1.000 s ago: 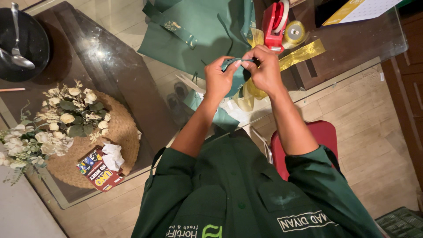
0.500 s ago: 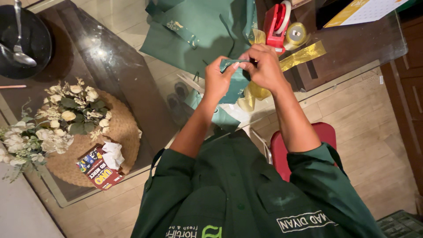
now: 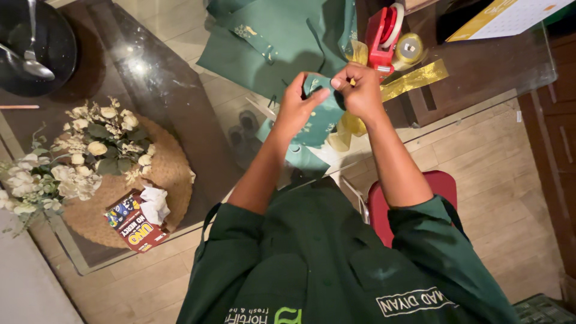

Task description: The person folds a teal gift-wrapped box, pleats a green paper fan, and secures it with tape. They use scissors to cut tape and adjust the fan on the box. The process involves folding, taping, and arranging decorative paper elements.

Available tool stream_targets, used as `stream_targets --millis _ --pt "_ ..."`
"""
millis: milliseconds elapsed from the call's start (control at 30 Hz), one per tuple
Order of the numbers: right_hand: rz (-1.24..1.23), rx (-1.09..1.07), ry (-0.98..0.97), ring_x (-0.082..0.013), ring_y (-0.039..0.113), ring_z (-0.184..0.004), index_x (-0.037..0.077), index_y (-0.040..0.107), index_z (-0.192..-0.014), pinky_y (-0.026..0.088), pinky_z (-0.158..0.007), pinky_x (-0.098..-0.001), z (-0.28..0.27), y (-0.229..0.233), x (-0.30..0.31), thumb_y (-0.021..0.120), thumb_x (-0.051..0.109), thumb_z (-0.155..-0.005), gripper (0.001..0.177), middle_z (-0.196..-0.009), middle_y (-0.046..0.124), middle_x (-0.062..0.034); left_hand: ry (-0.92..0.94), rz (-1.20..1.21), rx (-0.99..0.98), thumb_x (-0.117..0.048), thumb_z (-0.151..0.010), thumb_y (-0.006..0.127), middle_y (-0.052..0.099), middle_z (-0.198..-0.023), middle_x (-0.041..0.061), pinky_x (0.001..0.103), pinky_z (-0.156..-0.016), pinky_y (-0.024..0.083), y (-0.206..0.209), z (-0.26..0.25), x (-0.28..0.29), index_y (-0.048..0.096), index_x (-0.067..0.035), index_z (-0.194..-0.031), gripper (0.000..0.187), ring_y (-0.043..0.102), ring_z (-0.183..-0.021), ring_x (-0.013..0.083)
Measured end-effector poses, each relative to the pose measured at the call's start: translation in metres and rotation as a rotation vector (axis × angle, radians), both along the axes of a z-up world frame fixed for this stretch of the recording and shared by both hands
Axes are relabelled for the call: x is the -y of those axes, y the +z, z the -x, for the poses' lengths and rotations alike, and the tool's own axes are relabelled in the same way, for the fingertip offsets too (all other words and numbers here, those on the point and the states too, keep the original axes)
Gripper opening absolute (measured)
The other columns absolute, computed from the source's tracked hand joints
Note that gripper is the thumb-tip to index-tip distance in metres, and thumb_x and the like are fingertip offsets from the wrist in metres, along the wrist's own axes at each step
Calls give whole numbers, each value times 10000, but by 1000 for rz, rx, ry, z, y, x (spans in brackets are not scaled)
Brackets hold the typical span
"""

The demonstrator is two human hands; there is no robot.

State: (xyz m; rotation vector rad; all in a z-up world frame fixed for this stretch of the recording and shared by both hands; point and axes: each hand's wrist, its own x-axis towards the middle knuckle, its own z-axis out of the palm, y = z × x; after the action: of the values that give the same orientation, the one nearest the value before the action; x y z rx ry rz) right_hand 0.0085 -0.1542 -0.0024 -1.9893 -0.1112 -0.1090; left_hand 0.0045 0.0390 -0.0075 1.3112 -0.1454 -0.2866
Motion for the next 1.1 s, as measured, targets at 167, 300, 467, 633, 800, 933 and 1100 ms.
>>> stream_targets --millis 167,300,467,633,800,933,1100 --pt "-279 -326 -120 -103 551 -732 30 713 -866 430 -667 -286 -11 -19 1 768 80 -946 109 -787 654 18 -158 -50 -35 -172 -798 876 665 -1091 20 288 -900 530 -20 14 -29 554 -13 -1237 567 623 -1009 99" --pt "-617 -482 -148 -109 617 -839 87 724 -1094 493 -702 -258 -13 -25 -16 734 236 -950 208 -921 688 7 -61 -172 -128 -192 -815 866 692 -1008 27 293 -831 549 -41 30 -53 605 -6 -1185 490 639 -923 104" --pt "-616 -739 -90 -124 646 -885 144 621 -1205 522 -670 -277 24 -41 -84 732 332 -890 383 -1001 675 10 141 -203 -215 -284 -966 716 694 -979 29 277 -794 516 -66 45 -96 656 -11 -1147 333 615 -881 111" --pt "-594 -749 54 -116 622 -873 79 685 -1125 463 -682 -257 50 -56 -143 763 312 -916 323 -980 695 -5 284 21 -403 -334 -997 652 705 -1023 34 283 -809 523 -87 64 -141 665 -12 -1179 370 635 -908 120" --pt "-672 -752 32 -133 641 -882 70 684 -1142 485 -694 -280 54 -74 -183 755 300 -940 314 -1023 713 -37 214 8 -482 -248 -906 759 722 -1063 43 283 -828 523 -76 90 -191 642 -14 -1222 410 665 -957 136" --pt "-591 -655 -29 -157 682 -932 92 527 -1289 578 -772 -332 65 -103 -212 725 251 -924 445 -1114 671 -92 294 -132 -342 -228 -846 821 748 -1025 93 329 -810 571 -48 101 -210 635 31 -1184 465 704 -921 179" --pt "-466 -345 81 -194 635 -992 39 454 -1398 535 -856 -356 93 -128 -258 699 218 -1020 484 -1269 633 -152 418 -609 -182 -292 -840 848 767 -929 128 355 -775 576 -17 118 -220 663 0 -1128 450 762 -858 216"
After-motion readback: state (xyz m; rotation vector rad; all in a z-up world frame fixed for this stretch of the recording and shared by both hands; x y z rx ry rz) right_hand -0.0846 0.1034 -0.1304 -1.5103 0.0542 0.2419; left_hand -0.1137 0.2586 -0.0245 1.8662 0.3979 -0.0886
